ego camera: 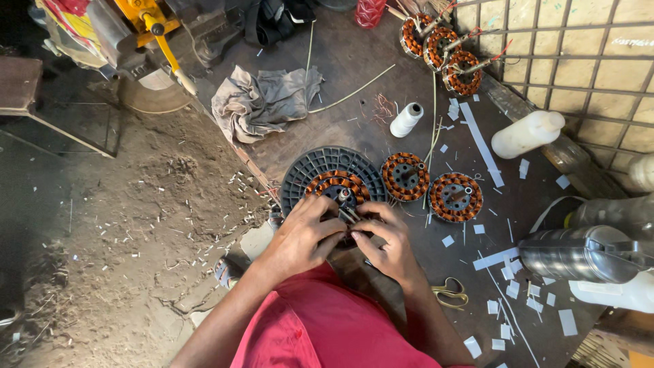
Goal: The person assembles electrical components by hand, twisting copper wires and securing them with white insulating tape on circular stator-like parts. They use scissors to cut tape and organize the wires on the workbench.
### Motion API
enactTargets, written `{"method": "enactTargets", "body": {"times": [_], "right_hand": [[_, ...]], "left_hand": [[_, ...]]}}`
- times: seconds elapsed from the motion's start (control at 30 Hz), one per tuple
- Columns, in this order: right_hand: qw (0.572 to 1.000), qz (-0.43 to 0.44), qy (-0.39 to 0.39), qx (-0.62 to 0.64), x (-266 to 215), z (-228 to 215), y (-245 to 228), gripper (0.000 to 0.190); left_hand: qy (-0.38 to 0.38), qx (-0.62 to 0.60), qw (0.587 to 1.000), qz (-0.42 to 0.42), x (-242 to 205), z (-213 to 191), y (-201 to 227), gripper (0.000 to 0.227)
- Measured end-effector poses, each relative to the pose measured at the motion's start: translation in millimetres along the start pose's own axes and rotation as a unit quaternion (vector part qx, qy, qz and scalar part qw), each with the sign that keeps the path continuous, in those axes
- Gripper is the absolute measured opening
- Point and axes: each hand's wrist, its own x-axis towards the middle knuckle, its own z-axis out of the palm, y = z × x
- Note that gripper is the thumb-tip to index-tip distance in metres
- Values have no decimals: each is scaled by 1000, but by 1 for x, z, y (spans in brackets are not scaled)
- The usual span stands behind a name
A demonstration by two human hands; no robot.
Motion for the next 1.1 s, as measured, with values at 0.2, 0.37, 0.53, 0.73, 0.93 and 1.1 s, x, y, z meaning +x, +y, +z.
{"method": "enactTargets", "body": {"times": [0.2,0.37,0.53,0.73,0.93,1.1], "right_hand": [[1000,-11,6,-23,6,4,-8,20],[996,-27,31,-75,12,12,-14,21],[995,-29,55,-74,15,20,-13,20],[991,-41,99,-83,17,31,-10,14],[995,-25,69,-70,12,26,-8,16],[999,15,42,26,8,16,-5,14]], "left_hand": [[28,-9,1000,10,3,3,-12,20],[52,12,999,10,8,7,-22,22],[62,-3,998,8,8,7,-24,22],[67,-6,998,16,7,7,-25,18],[75,11,997,19,7,11,-28,16],[65,-50,997,8,3,9,-32,22]]}}
